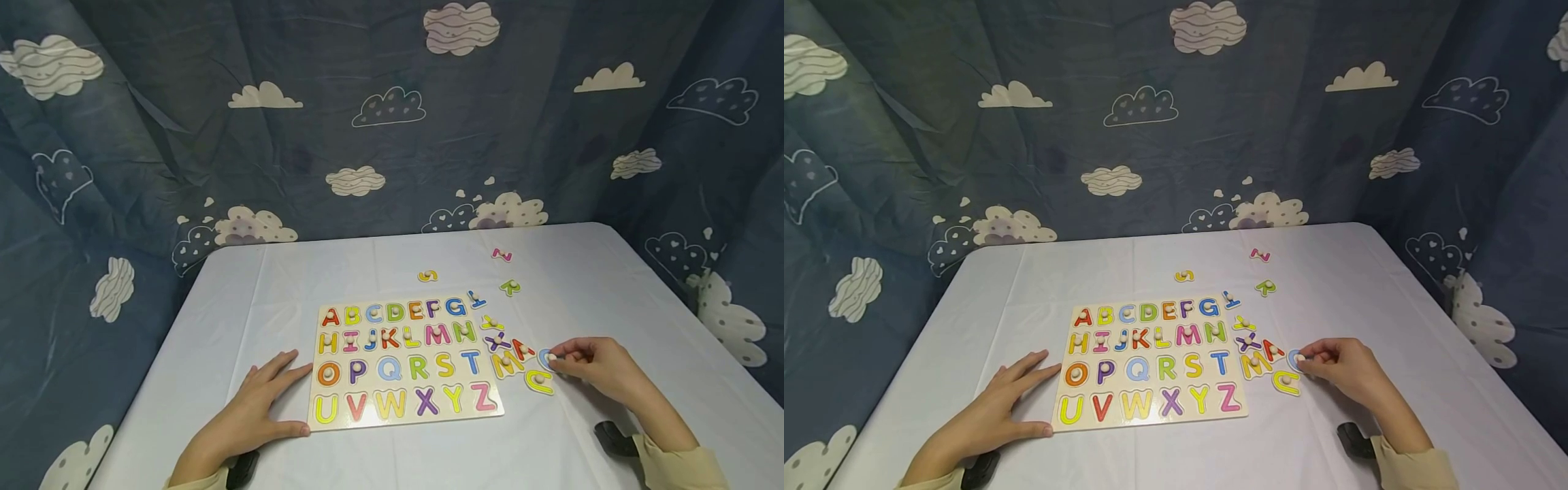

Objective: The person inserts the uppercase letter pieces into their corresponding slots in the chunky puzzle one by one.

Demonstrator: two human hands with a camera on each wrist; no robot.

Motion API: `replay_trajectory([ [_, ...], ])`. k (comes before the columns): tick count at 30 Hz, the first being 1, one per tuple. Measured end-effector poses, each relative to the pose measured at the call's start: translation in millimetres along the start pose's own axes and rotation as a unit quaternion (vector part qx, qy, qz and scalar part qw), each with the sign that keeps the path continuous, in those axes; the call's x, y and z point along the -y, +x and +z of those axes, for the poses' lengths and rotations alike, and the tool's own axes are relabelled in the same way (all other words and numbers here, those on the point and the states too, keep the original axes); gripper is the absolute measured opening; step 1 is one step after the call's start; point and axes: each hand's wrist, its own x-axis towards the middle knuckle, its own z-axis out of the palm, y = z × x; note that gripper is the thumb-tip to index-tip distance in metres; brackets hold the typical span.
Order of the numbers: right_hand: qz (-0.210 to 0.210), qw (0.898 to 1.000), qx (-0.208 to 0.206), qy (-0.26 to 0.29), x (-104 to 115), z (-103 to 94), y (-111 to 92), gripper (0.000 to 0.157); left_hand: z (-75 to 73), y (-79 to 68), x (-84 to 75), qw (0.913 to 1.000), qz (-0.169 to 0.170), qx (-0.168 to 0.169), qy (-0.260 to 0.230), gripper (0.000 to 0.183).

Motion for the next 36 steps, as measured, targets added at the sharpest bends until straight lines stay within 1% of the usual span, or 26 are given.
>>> replay_trajectory([
  [8,0.012,1.000,-0.004,0.001,1.1,-0.3,-0.4,0.029,1.6,-0.4,1.4,0.9999,0.013,-0.006,0.003,0.099],
  [16,0.020,1.000,-0.014,0.004,7.8,-2.9,1.9,0.032,1.3,-0.6,1.2,0.9999,0.012,-0.007,0.004,0.099],
  [23,0.006,1.000,-0.005,0.003,23.5,-4.3,6.3,0.035,0.9,-0.6,0.8,0.9999,0.011,-0.007,0.002,0.099],
  [29,-0.014,1.000,0.001,0.008,38.9,-0.2,9.5,0.035,1.0,-0.7,1.3,0.9999,0.013,-0.007,-0.001,0.099],
  [32,-0.021,1.000,0.007,0.018,49.4,2.6,11.7,0.033,1.0,-0.6,1.6,0.9999,0.013,-0.007,0.001,0.099],
  [36,-0.025,0.999,0.025,0.040,63.8,7.5,14.4,0.033,0.8,-0.3,1.7,0.9999,0.011,-0.006,0.000,0.099],
])
